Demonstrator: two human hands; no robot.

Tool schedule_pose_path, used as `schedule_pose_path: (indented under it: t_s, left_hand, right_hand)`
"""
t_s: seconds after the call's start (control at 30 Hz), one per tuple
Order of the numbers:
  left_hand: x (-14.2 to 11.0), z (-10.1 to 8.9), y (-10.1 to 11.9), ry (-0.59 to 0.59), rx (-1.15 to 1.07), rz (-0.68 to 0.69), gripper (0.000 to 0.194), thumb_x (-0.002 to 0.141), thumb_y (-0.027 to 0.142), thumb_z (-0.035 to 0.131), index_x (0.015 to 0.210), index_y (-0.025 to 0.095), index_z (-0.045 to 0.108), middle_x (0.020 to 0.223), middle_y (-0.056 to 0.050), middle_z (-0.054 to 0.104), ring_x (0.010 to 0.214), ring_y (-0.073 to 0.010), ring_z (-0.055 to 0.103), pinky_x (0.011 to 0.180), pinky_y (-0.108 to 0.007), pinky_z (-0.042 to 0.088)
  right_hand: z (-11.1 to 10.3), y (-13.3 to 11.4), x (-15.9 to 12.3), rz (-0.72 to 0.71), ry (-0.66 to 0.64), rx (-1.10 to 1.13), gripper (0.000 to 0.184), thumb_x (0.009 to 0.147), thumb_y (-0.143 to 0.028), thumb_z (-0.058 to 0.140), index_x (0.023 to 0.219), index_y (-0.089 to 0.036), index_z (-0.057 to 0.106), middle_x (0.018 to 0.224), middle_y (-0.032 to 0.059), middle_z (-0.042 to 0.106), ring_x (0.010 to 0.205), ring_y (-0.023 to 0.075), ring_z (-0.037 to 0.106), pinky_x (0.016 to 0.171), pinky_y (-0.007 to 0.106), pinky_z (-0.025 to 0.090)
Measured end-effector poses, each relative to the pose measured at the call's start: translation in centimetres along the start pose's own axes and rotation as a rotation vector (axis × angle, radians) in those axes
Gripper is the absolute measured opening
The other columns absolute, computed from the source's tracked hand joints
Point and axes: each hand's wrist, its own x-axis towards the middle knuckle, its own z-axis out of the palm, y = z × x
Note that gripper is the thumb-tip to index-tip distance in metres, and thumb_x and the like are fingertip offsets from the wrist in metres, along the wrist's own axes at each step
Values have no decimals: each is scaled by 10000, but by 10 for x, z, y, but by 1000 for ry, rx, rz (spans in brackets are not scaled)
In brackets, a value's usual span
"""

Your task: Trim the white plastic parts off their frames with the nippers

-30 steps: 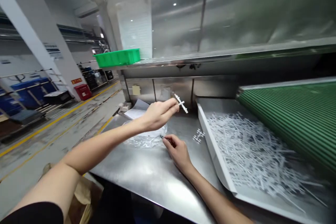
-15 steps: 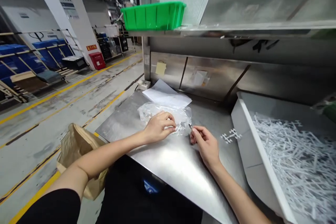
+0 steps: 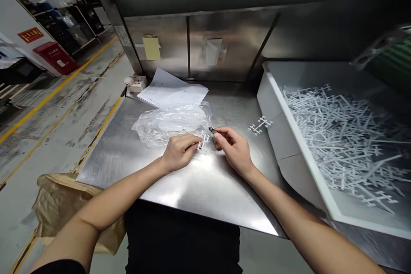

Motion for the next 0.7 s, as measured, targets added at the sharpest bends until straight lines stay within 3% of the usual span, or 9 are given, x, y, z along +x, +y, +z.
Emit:
schedule_pose_path:
  t_s: [0.37, 0.7]
  left_hand:
    - [-2, -6, -2, -61, 143, 137, 95, 1087, 167, 648, 1041, 165, 731, 859, -52, 783, 751, -172, 727, 711, -297, 560]
    - [-3, -6, 4, -51, 182, 164, 154, 1092, 154, 621, 955, 179, 687, 764, -25, 717, 685, -155, 638, 658, -300, 487]
  right_hand:
    - [2, -12, -14, -82, -88, -127, 201, 1035, -389, 726, 1091, -212, 804, 825, 16, 750, 687, 170, 653, 636, 312, 511]
    - [1, -13, -14, -89, -98, -156, 194, 1034, -378, 719, 1067, -202, 792, 815, 14, 747, 673, 163, 634, 631, 316, 487]
